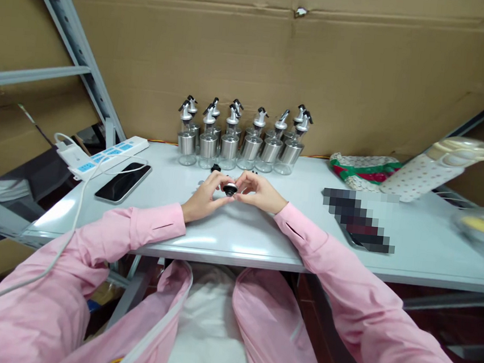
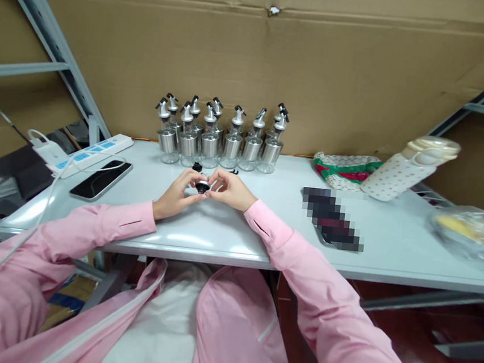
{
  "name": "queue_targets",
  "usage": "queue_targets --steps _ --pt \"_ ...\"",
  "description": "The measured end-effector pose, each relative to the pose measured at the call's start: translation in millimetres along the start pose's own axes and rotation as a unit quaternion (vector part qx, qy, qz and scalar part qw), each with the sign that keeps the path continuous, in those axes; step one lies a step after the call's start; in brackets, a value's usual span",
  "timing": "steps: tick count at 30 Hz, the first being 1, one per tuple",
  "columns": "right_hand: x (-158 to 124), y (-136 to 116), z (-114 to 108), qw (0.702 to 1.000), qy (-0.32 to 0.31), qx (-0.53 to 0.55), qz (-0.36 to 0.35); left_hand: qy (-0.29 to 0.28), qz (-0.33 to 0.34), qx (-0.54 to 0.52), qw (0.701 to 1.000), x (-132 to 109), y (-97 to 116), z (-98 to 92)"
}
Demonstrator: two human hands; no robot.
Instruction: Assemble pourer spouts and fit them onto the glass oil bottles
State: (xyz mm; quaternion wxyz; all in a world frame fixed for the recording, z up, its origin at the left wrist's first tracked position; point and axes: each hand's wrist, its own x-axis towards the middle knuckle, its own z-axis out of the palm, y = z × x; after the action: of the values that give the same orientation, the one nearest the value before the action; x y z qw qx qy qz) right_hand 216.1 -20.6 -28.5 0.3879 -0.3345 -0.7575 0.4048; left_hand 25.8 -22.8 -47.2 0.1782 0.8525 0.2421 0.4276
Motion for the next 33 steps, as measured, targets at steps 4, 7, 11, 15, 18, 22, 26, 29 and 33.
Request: queue_targets --steps 4,7,11,15,18,22,26,29,33 --pt "1 2 -3 1.000 0.014 -0.007 -0.009 0.006 0.027 -0.014 1.000 -1 1 1.0" --pt "2 4 -1 0.999 0.037 0.014 -0.006 -0.014 0.043 0.009 0.999 -2 0 1.3" --pt "4 3 1 0.999 0.040 -0.006 0.000 -0.084 0.044 0.045 0.994 -2 0 -0.1" --pt "7 5 -16 0.988 0.118 -0.100 -0.012 -0.121 0.008 0.046 0.992 -1 2 -0.8" --pt "8 16 -38 0.943 0.175 -0.283 0.029 -0.119 -0.010 0.048 0.992 -1 3 -0.5" --pt "7 36 -55 0.874 0.094 -0.466 0.099 -0.115 -0.011 0.034 0.993 -1 4 -1.0" --pt "8 44 -53 0.838 0.039 -0.527 0.138 -0.115 -0.005 0.039 0.993 -1 6 -1.9" --pt "10 42 -51 0.832 0.043 -0.535 0.139 -0.108 -0.005 0.052 0.993 0 7 -2.5" --pt "11 41 -51 0.844 0.046 -0.521 0.119 -0.093 -0.021 0.048 0.994 1 8 -3.4"
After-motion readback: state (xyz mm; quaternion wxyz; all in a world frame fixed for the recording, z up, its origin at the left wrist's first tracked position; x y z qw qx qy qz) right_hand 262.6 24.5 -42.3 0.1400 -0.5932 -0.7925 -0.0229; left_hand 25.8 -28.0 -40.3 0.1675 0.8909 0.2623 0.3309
